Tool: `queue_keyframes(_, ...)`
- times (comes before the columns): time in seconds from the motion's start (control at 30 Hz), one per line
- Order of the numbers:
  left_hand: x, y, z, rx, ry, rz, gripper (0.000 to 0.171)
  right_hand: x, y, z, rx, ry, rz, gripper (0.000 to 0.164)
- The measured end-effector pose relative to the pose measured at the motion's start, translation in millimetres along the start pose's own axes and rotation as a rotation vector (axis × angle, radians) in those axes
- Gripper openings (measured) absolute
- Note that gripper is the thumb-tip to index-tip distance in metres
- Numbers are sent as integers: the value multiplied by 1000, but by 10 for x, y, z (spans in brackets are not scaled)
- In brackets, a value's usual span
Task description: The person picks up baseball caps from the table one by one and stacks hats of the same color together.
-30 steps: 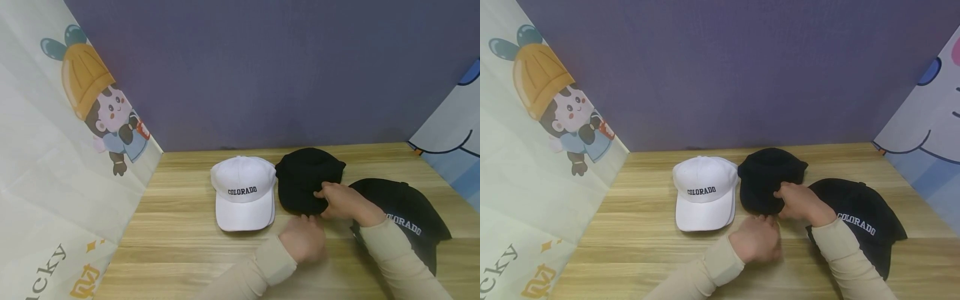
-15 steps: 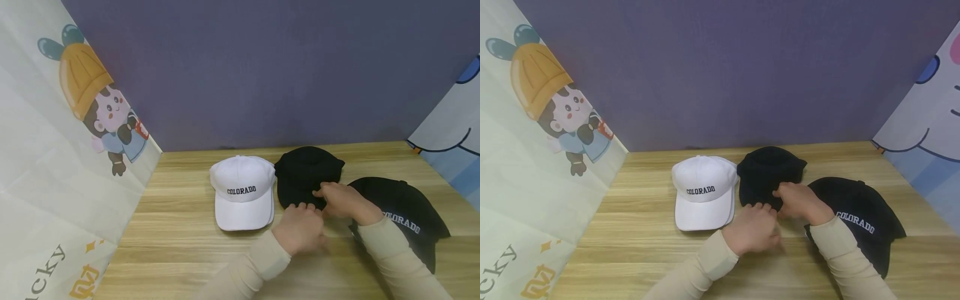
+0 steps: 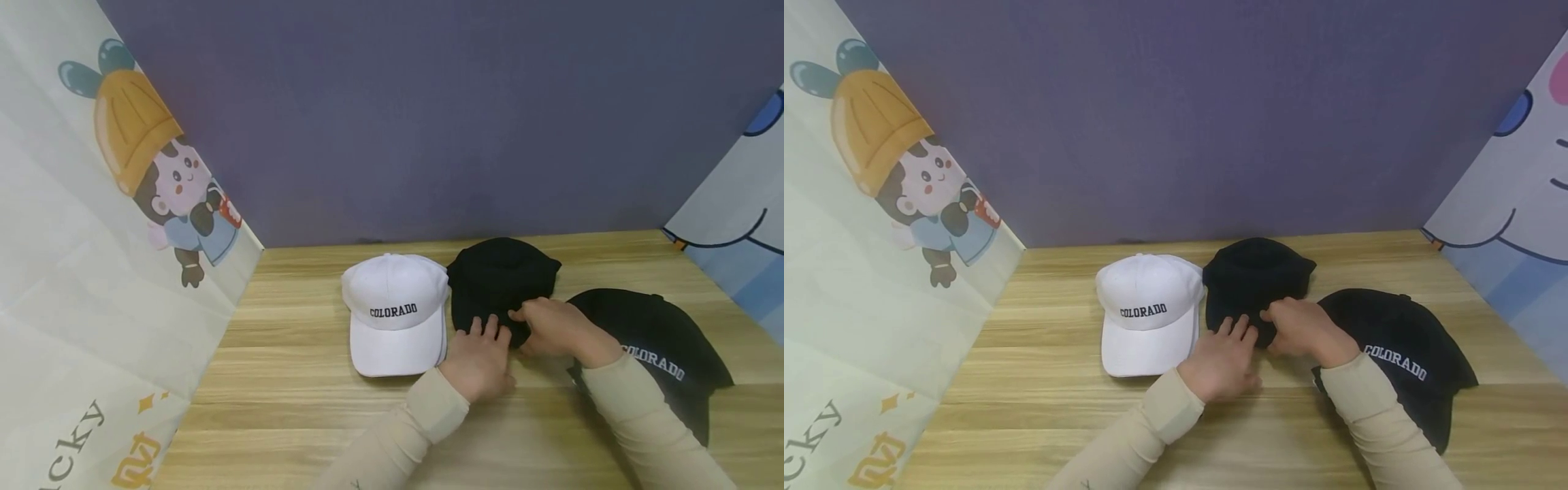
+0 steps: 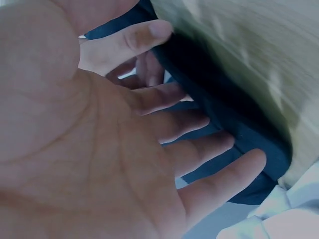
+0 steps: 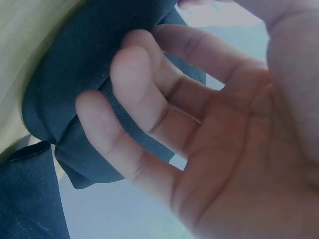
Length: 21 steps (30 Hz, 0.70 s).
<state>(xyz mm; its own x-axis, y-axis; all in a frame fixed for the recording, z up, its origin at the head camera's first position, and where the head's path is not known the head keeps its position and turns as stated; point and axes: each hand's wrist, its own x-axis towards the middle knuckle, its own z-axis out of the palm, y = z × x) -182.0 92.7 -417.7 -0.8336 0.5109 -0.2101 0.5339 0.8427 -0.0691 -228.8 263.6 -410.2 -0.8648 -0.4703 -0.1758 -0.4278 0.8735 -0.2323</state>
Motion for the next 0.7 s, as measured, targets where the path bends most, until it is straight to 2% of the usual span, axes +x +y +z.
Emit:
queue_keyframes(0.27,77,-74,50,87,57,1,70,24,10,18,4,-23,-2,71)
queue_keyframes(0.53,78,-89,45,68,100,18,65,4,18,26,71,-54,27,78)
queue_keyframes(0.7,91,-79,53,64,108,14,64,11,76,21,111,-70,0,76)
